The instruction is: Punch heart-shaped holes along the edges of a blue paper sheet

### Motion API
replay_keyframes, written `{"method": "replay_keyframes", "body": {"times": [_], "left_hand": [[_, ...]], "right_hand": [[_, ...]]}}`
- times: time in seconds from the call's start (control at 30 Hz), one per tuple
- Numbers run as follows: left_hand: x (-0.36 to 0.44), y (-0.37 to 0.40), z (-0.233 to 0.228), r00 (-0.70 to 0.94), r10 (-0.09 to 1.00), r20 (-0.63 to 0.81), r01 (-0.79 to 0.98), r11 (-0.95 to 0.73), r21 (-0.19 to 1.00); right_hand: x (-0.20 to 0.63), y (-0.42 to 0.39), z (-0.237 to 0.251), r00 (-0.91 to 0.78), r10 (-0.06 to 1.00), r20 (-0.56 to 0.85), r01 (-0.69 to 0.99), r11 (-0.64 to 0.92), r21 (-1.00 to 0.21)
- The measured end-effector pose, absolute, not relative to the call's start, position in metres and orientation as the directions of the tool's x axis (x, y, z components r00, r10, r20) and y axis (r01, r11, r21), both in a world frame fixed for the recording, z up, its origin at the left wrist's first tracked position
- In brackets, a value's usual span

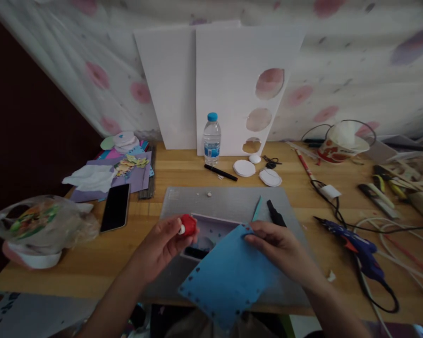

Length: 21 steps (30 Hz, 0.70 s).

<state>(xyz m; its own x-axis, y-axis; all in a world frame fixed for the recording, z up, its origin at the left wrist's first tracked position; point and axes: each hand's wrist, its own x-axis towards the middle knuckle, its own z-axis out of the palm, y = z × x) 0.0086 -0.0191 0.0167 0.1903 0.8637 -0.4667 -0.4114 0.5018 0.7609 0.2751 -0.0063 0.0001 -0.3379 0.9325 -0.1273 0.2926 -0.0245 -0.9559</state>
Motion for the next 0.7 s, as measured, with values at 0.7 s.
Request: {"method": "replay_keyframes", "body": {"times": [0.7], "left_hand": [[0.030,-0.015,-0.009,0.269,0.859,-0.436,-0.167,0.488,0.857]], "right_hand": [[0.246,0.013,0.003,-0.547,0.819,-0.173,0.460,0.122,-0.879]]}}
